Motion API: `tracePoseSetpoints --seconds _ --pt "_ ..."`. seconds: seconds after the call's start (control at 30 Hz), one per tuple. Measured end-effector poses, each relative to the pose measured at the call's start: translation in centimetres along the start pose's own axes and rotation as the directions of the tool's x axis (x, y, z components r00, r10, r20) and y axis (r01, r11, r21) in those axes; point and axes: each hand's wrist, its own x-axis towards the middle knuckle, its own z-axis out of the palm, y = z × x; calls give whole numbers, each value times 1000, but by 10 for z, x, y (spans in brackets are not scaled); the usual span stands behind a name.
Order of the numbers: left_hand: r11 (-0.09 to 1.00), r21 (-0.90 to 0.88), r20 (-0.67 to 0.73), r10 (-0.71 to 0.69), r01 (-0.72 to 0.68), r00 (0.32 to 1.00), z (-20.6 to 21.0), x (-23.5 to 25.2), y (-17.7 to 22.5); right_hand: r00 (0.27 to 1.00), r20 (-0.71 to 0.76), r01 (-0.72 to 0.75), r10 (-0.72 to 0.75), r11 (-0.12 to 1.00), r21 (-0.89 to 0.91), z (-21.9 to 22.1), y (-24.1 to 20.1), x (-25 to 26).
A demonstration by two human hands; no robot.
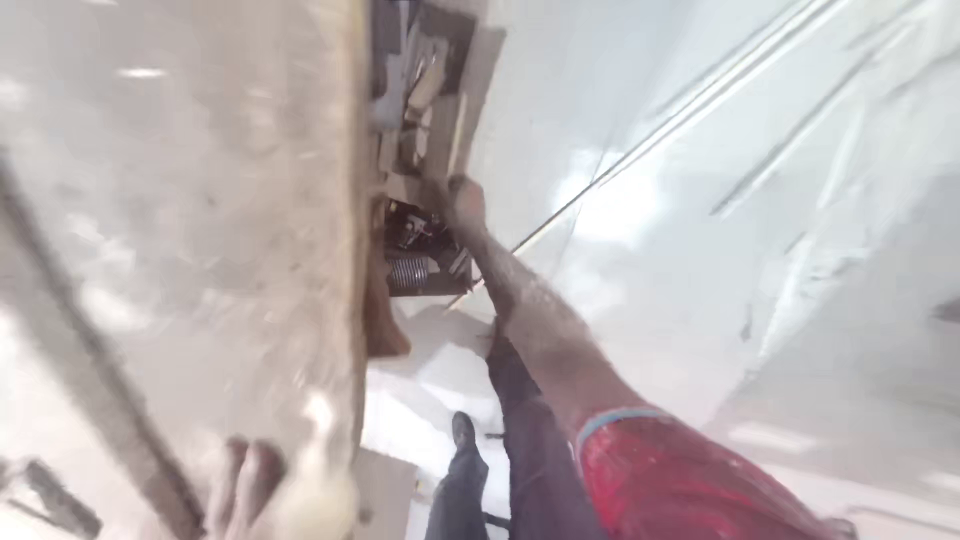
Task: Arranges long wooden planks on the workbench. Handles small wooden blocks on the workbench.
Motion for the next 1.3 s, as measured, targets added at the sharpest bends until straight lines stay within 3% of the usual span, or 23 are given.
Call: tracePoseSetpoints --seconds 0.17,0.3,0.4,0.47,0.53,0.6,0.67,0.77,0.87,1.0,1.07,1.2,1.3 --pt "994 -58 -181 82 -93 980 13 -1 -2 990 -36 137 -134 989 65 -50 20 -254" --pt "998 -54 -29 16 -18 999 -2 -4 4 965 -154 219 -212 975 30 -96 0 -462" --pt "931 -364 77 12 17 997 -38 -39 32 867 -227 454 -444 891 -11 -123 -16 -590" --pt "798 -603 149 100 10 984 -89 -110 67 777 -167 614 -607 789 -9 -126 -16 -667" --pt "606 -794 182 159 50 970 -140 -201 81 707 -76 684 -703 707 -179 -101 -23 -736" --pt "505 -854 180 56 127 982 -175 -300 72 676 23 688 -736 621 -376 -46 -31 -804" --pt "492 -844 166 -140 214 976 -204 -384 42 633 119 728 -765 537 -426 32 -42 -852" --pt "513 -778 144 -417 364 897 -222 -469 -18 611 259 774 -748 497 -392 141 -62 -895" --pt "516 -718 122 -568 467 814 -229 -507 -80 594 436 804 -676 488 -340 202 -91 -906" --pt "450 -683 186 -654 575 733 -230 -521 -137 695 506 641 -511 760 -113 249 -130 -889" --pt "458 -710 176 -619 535 765 -228 -523 -166 738 450 531 -503 844 74 280 -143 -868" --pt "515 -733 193 -469 444 862 -235 -514 -239 836 336 318 -433 883 346 341 -165 -821" --pt "644 -568 203 -494 512 846 -255 -486 -311 915 248 201 -319 893 403 378 -191 -783"
